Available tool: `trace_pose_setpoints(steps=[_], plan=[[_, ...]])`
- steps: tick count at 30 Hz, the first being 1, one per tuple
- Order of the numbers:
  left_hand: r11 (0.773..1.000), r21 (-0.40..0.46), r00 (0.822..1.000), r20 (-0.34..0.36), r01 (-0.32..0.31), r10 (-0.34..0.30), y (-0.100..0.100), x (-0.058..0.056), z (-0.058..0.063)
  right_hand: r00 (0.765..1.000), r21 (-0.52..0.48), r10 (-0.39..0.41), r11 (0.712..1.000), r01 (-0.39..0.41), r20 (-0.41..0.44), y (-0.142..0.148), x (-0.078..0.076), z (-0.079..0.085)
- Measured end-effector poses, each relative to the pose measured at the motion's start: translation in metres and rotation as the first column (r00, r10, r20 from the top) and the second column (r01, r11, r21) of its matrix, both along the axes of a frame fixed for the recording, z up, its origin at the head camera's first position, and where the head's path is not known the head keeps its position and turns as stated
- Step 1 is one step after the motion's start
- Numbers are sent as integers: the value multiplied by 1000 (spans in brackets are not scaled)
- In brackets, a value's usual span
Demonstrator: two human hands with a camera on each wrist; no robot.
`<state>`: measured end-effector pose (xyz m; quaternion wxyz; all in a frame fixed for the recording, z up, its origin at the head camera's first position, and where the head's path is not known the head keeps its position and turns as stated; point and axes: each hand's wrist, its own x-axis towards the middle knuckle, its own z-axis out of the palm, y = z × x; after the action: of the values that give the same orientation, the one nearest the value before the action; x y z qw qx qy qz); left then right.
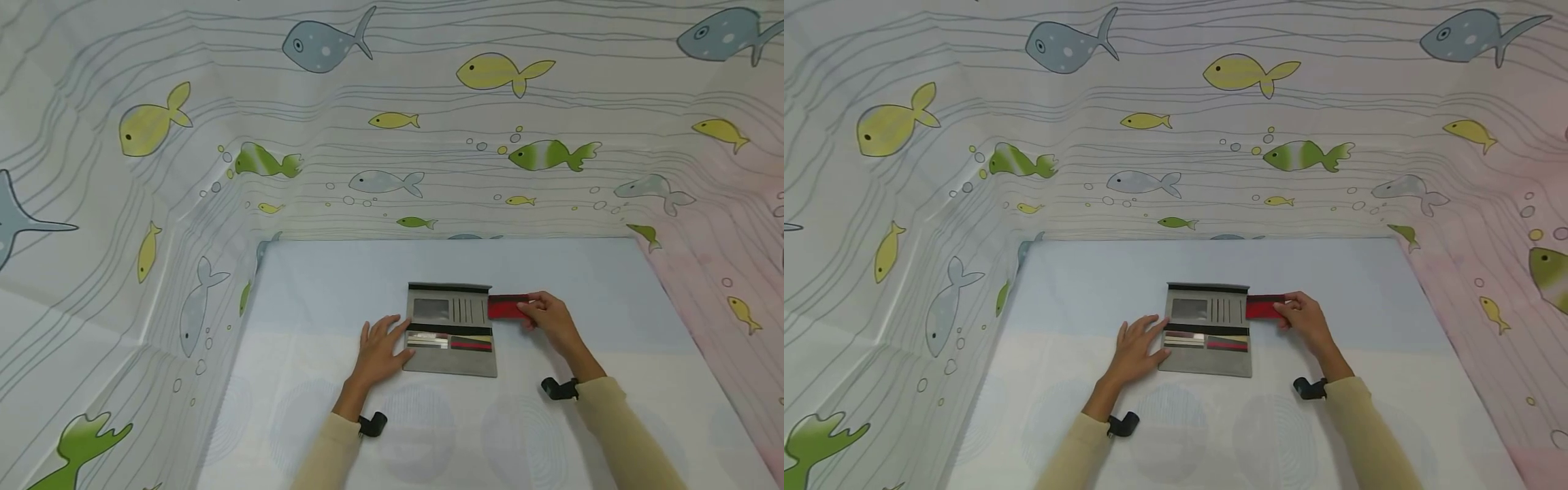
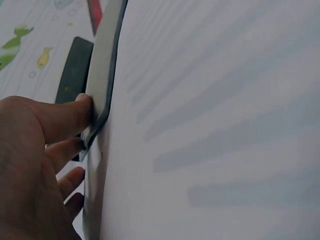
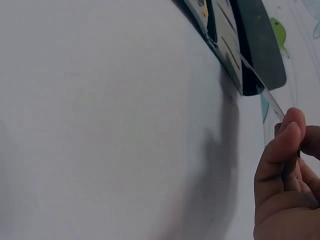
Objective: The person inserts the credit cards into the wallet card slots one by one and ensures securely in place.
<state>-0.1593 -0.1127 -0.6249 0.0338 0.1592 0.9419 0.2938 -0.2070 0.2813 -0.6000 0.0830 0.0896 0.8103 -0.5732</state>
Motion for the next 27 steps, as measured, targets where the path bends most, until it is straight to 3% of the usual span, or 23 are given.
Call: trace_pose_setpoints(steps=[11,19,23,27], plan=[[999,-53,1000,14,-9,10,0,1,-5,995,105,96,990,-95,-1,-12,-8,1],[998,-62,1000,22,-4,5,1,1,-2,986,251,164,956,-153,-24,-21,-14,14],[999,-51,1000,10,1,0,2,2,1,987,296,163,942,-156,-1,-20,-15,13],[999,-50,1000,5,-1,1,2,2,2,990,274,121,952,-137,73,-19,-14,3]])
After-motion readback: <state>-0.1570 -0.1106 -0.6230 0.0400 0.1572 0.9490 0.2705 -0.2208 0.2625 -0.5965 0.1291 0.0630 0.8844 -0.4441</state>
